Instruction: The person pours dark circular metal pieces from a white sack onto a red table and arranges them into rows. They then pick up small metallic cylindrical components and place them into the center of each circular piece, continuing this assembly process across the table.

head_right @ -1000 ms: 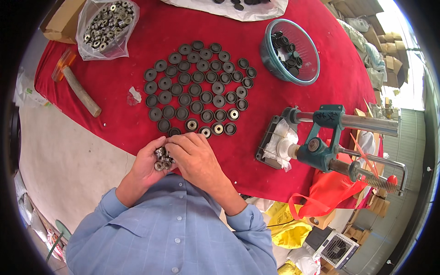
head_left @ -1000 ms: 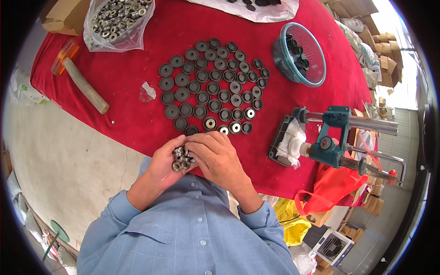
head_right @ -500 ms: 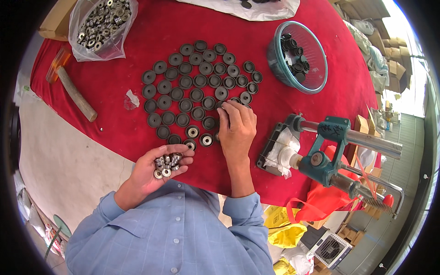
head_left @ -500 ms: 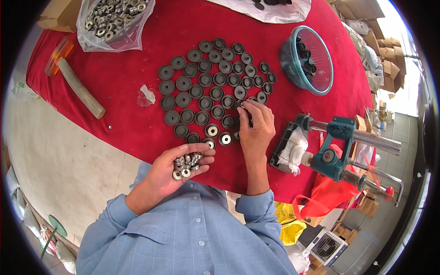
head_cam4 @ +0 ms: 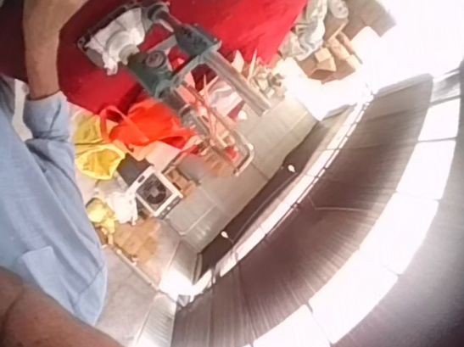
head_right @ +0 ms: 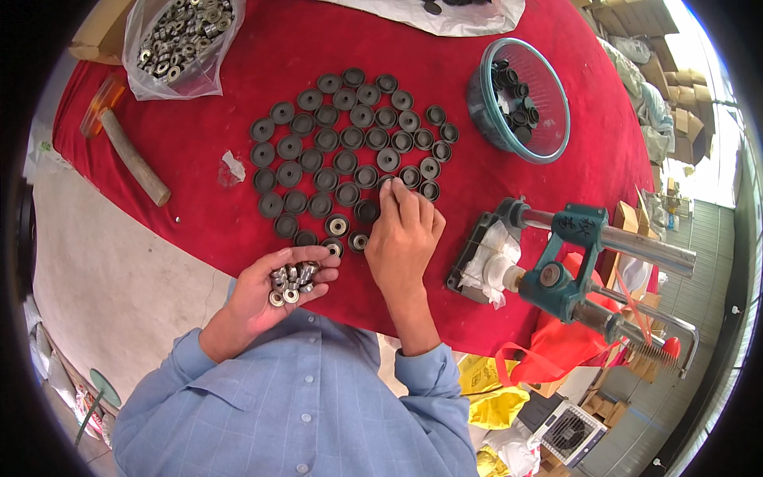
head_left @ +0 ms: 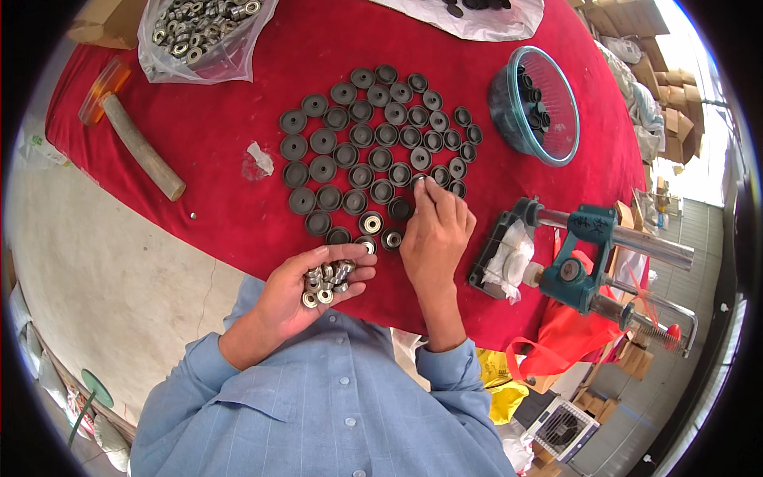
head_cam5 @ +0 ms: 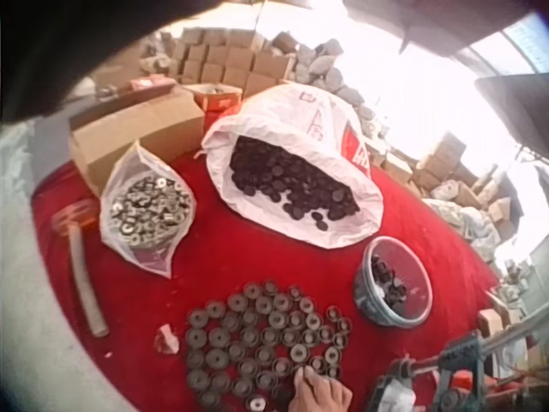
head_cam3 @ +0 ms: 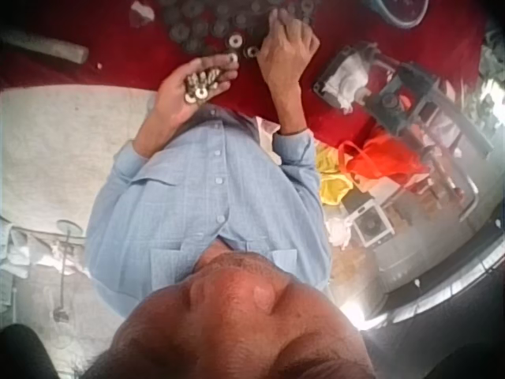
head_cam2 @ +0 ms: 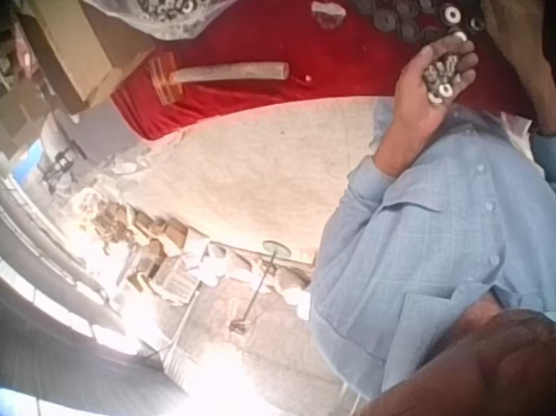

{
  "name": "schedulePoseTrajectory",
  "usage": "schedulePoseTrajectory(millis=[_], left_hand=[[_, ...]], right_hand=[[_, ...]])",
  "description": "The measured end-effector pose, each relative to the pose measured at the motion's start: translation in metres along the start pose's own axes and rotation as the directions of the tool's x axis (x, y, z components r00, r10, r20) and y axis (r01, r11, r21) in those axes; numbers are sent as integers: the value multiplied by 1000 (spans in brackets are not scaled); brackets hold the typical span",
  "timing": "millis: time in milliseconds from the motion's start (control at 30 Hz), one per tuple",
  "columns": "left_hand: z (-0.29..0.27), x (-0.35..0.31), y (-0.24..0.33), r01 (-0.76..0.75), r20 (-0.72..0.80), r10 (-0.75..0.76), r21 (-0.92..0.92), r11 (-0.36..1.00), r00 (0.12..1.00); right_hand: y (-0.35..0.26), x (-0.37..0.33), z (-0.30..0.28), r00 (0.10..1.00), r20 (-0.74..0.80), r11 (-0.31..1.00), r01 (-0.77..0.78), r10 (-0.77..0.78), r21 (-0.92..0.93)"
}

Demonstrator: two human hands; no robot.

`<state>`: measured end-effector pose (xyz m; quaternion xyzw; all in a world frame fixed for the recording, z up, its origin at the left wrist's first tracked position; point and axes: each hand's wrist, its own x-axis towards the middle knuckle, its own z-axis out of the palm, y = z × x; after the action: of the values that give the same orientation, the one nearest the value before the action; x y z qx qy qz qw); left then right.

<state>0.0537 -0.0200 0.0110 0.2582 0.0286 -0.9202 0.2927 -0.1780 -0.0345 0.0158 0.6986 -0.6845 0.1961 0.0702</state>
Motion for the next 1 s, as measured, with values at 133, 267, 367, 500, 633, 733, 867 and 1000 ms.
schedulePoseTrajectory(millis=[133,267,367,500,633,733,867,1000], left_hand=[[1,0,2,-3,36,8,-128,992,999],[-3,-1,0,-8,53,17,-163,987,998],[-11,1,-3,-16,75,28,-156,988,997],[-3,-3,-1,0,-13,-1,-90,996,1000],[-1,-9,1,-36,-48,32,-101,994,998],[-4,-17,4,-28,-11,27,-97,995,1000],[-9,-23,9,-34,-26,32,-93,995,999],[-10,-30,19,-106,-54,103,-57,993,993]], right_hand=[[1,5,-10,997,10,981,-72,71,182],[-28,-13,-36,991,128,818,-55,-23,573],[-50,-19,-44,961,168,785,73,-221,615],[-59,-34,-37,952,189,771,67,-239,633],[-70,-34,-42,956,235,773,-13,-176,635],[-75,-31,-45,947,276,766,-52,-167,641],[-81,-22,-40,916,365,696,-151,-169,702],[-94,3,-39,910,389,550,-254,-143,796]])
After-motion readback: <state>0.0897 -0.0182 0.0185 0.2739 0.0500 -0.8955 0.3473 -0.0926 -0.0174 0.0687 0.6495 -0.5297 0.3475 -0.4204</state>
